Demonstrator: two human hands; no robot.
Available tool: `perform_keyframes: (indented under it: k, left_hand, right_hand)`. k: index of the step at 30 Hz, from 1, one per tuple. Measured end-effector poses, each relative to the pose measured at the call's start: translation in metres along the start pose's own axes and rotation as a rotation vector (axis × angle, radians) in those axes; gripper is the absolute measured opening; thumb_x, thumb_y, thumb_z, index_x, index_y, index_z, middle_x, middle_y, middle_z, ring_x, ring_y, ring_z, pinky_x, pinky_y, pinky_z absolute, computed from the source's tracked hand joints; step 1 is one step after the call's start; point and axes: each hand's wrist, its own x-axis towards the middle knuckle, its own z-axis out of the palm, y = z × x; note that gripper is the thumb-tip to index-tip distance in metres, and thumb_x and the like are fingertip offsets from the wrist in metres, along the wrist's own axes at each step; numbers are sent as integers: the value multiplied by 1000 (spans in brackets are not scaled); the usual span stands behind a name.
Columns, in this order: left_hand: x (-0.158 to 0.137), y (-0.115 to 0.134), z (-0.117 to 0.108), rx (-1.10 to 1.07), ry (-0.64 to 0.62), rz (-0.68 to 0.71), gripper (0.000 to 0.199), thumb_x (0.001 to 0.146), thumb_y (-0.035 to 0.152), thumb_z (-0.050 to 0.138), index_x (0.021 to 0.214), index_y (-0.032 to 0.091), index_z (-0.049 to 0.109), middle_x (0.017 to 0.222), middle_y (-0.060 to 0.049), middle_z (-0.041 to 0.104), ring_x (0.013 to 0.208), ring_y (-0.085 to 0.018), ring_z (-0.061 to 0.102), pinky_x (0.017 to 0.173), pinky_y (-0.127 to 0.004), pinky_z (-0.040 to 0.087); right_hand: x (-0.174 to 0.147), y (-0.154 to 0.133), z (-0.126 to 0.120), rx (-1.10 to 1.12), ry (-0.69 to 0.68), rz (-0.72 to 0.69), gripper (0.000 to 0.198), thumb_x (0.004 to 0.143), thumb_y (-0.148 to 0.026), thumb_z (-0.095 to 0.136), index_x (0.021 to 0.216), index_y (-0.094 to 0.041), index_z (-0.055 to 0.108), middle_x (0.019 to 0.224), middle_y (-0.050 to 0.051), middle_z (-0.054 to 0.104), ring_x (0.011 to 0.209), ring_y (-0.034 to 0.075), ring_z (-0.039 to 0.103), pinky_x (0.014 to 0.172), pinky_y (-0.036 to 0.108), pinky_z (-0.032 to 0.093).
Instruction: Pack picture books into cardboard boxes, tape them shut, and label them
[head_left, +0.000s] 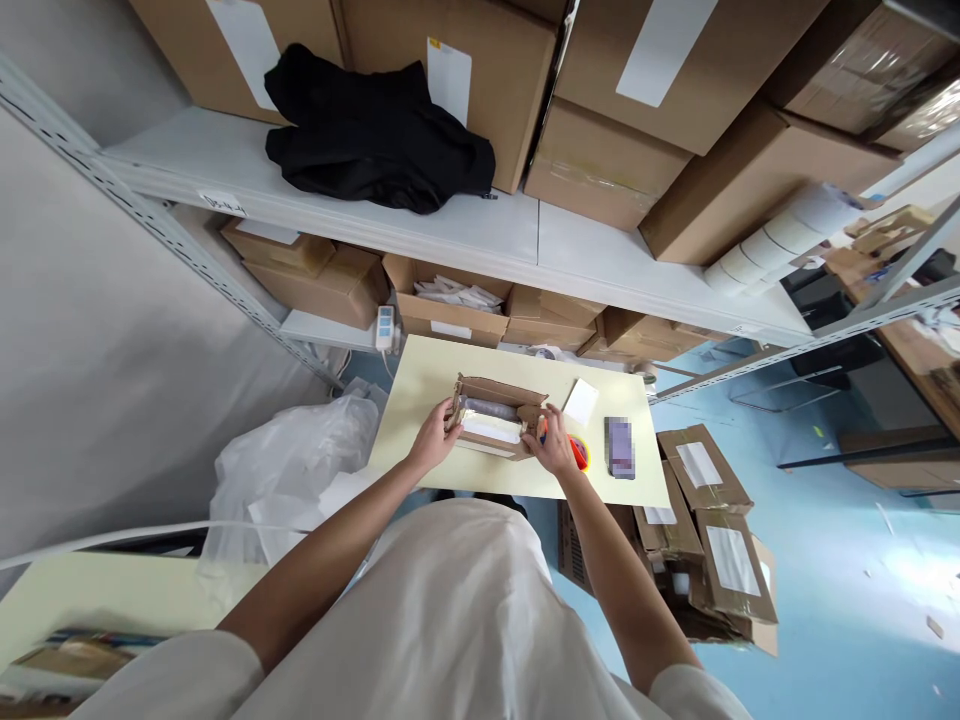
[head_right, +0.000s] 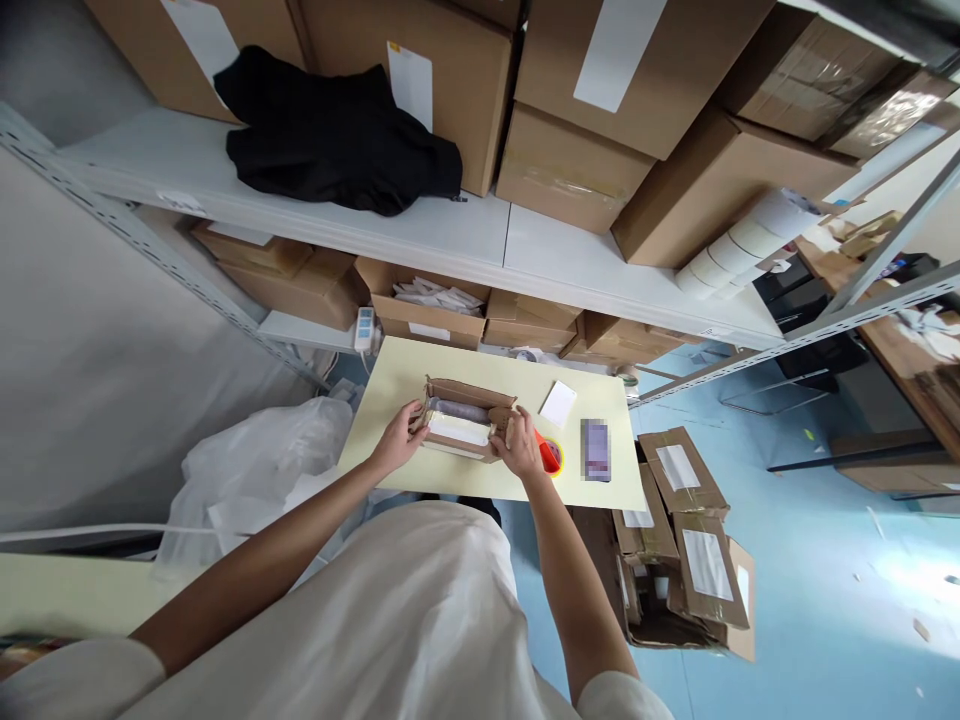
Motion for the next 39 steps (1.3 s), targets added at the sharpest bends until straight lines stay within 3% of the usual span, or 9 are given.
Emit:
perform_keyframes:
  k: [4, 8, 14, 21, 25, 29, 32, 35, 39]
  left_hand:
    - [4, -13, 5, -129, -4, -59, 81, 84, 29, 59, 149, 20, 12, 142, -21, 42, 115, -26, 59, 91, -40, 53]
    - [4, -20, 6, -163, -28, -61, 93, 84, 31, 59, 152, 23, -3, 146, -23, 35, 111, -24, 62, 85, -36, 56]
    - [8, -10, 4, 145, -71, 141, 65, 89, 27, 46, 149, 15, 24, 155, -18, 26, 141, -31, 31, 111, -47, 35]
    - [17, 22, 7, 398, -132, 176, 56, 86, 28, 48, 139, 13, 45, 145, -18, 43, 136, -31, 40, 109, -46, 38]
    - [16, 43, 9, 587, -100, 210, 65, 85, 24, 48, 146, 8, 32, 155, -21, 25, 145, -34, 18, 113, -51, 25]
    - [23, 51, 13, 692, -268, 267, 79, 82, 44, 58, 149, 16, 29, 158, -19, 18, 145, -39, 12, 113, -60, 12]
    - [34, 51, 16, 731, -321, 229, 107, 64, 58, 72, 149, 12, 27, 154, -25, 22, 143, -44, 15, 111, -65, 7]
    - [43, 51, 18, 718, -330, 222, 114, 55, 57, 79, 146, 11, 30, 145, -25, 36, 140, -43, 24, 113, -61, 11]
    - [43, 52, 19, 681, -318, 209, 114, 47, 55, 83, 142, 14, 36, 135, -21, 44, 134, -42, 33, 113, -57, 20]
  right_hand:
    - [12, 1, -3, 94, 54, -21, 101, 73, -36, 71, 150, -16, 8, 148, 21, 30, 133, 31, 41, 106, 49, 40]
    - [12, -1, -7, -69, -88, -139, 62, 81, -29, 62, 139, -21, 42, 136, 14, 48, 128, 28, 46, 107, 45, 40]
    - [0, -4, 1, -242, -60, -99, 46, 91, -31, 50, 136, -23, 48, 147, 13, 40, 137, 30, 36, 107, 48, 41]
    - [8, 9, -6, -134, -67, 37, 49, 92, -30, 45, 140, -21, 45, 152, 17, 32, 125, 30, 52, 94, 43, 52]
    - [10, 14, -5, -32, -71, 18, 49, 92, -31, 44, 140, -20, 45, 152, 16, 31, 125, 28, 52, 96, 42, 51]
    - [8, 16, -4, 26, -76, 12, 48, 93, -34, 42, 140, -23, 44, 152, 14, 32, 126, 27, 51, 95, 42, 51]
    - [-2, 31, -12, 36, -47, 15, 49, 93, -39, 42, 140, -22, 43, 150, 14, 34, 128, 27, 49, 95, 41, 50]
    - [-22, 56, -20, -19, -6, 178, 46, 92, -41, 46, 132, -17, 48, 133, 17, 52, 119, 28, 55, 92, 41, 50]
    - [-36, 82, -16, -185, -305, 328, 34, 85, -37, 61, 113, -18, 56, 108, 14, 64, 102, 27, 62, 82, 37, 51]
